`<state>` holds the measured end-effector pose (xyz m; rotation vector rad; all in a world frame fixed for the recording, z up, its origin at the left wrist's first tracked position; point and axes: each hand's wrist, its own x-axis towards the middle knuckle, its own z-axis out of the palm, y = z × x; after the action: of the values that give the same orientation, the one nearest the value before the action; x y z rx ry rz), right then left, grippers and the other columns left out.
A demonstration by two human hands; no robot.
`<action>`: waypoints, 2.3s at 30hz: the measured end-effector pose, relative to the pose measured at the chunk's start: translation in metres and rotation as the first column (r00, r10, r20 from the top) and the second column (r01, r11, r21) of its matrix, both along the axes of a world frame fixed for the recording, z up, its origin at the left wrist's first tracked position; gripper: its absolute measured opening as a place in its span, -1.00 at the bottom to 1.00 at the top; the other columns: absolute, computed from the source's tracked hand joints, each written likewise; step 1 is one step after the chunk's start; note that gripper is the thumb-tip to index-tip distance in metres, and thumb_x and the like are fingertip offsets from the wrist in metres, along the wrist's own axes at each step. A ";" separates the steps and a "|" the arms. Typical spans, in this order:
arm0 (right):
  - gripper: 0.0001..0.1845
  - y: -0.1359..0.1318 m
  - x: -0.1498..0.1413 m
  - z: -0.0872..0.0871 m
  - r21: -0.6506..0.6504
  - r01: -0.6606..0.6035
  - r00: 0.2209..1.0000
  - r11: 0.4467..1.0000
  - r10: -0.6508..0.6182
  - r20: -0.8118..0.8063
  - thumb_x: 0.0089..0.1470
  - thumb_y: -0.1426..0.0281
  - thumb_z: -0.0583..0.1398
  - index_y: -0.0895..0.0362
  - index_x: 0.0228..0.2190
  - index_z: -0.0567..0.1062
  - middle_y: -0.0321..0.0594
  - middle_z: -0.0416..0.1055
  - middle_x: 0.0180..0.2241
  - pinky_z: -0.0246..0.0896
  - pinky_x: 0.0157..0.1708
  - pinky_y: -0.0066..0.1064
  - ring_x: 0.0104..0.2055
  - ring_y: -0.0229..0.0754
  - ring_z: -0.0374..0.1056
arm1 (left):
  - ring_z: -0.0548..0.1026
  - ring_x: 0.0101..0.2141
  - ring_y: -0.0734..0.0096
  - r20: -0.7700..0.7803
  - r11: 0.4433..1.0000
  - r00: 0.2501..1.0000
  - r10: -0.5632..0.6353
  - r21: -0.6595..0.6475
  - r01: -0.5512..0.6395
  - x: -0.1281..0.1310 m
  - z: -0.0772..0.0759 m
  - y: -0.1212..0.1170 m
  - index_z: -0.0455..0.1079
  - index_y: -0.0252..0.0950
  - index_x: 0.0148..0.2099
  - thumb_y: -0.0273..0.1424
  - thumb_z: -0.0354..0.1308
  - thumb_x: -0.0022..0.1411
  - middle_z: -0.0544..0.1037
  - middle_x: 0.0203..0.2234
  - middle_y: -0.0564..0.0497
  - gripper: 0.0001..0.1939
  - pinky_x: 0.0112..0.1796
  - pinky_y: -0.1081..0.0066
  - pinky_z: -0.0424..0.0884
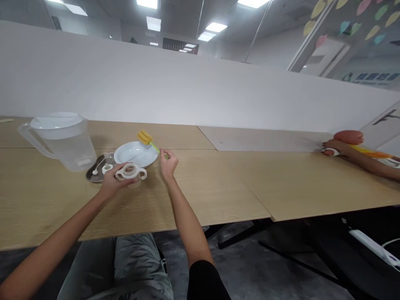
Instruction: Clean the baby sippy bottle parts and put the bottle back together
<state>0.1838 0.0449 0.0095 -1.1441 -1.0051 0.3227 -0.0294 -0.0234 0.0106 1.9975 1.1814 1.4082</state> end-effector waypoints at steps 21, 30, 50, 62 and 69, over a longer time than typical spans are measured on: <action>-0.58 -0.026 -0.011 0.023 -0.112 -0.483 0.860 0.868 0.495 0.124 -0.24 0.03 0.37 0.13 -0.68 0.53 -0.25 0.42 -0.62 0.19 -0.43 -0.38 -0.49 -0.21 0.32 | 0.44 -0.12 0.09 -0.172 0.758 0.814 0.555 0.508 -0.410 -0.066 0.005 0.025 0.52 -0.27 0.01 0.11 -0.10 0.32 0.59 -0.11 -0.19 -0.37 0.01 0.19 0.26; -0.54 -0.040 -0.027 0.018 -0.128 -0.441 0.817 0.888 0.457 0.352 -0.08 -0.04 0.29 0.12 -0.60 0.58 -0.27 0.48 -0.60 0.20 -0.45 -0.43 -0.52 -0.24 0.34 | 0.51 -0.16 0.21 -0.381 0.641 0.791 0.479 0.767 -0.019 -0.049 -0.001 0.022 0.47 -0.26 0.11 -0.16 0.08 0.37 0.61 -0.09 -0.16 -0.60 -0.08 0.28 0.35; -0.54 0.005 0.043 0.016 -0.265 0.059 0.998 0.962 -0.061 0.000 0.10 0.11 0.15 0.28 -0.35 0.60 -0.14 0.53 -0.45 0.21 -0.43 -0.46 -0.44 -0.23 0.38 | 0.42 -0.08 -0.05 -0.279 0.658 0.688 0.670 0.652 -0.377 -0.073 0.012 0.037 0.46 -0.27 0.12 -0.22 0.14 0.31 0.55 -0.02 -0.26 -0.60 -0.07 0.09 0.21; -0.66 0.012 0.026 -0.015 -0.632 0.255 0.878 0.732 0.098 0.468 0.25 0.35 0.05 0.15 -0.12 0.59 -0.06 0.59 -0.14 0.25 -0.18 -0.45 -0.12 -0.12 0.49 | 0.47 -0.14 0.09 -0.689 0.787 0.557 0.464 0.609 0.099 -0.027 0.073 0.070 0.48 -0.31 0.00 -0.49 -0.04 0.36 0.58 -0.13 -0.22 -0.70 -0.11 0.13 0.30; -0.68 0.006 0.015 -0.017 -0.664 0.270 0.766 0.697 0.263 0.587 0.25 0.36 0.07 0.17 -0.17 0.61 0.04 0.57 -0.11 0.26 -0.16 -0.39 -0.07 -0.06 0.48 | 0.48 -0.19 0.16 -0.202 0.768 0.847 0.491 0.561 -0.311 -0.026 0.063 0.031 0.47 -0.27 0.00 0.00 0.30 0.12 0.61 -0.18 -0.11 -0.46 -0.14 0.19 0.38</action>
<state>0.1988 0.0508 -0.0073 -2.0906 -1.5590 0.3340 -0.0558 0.0075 0.0734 2.5390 1.6052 1.7875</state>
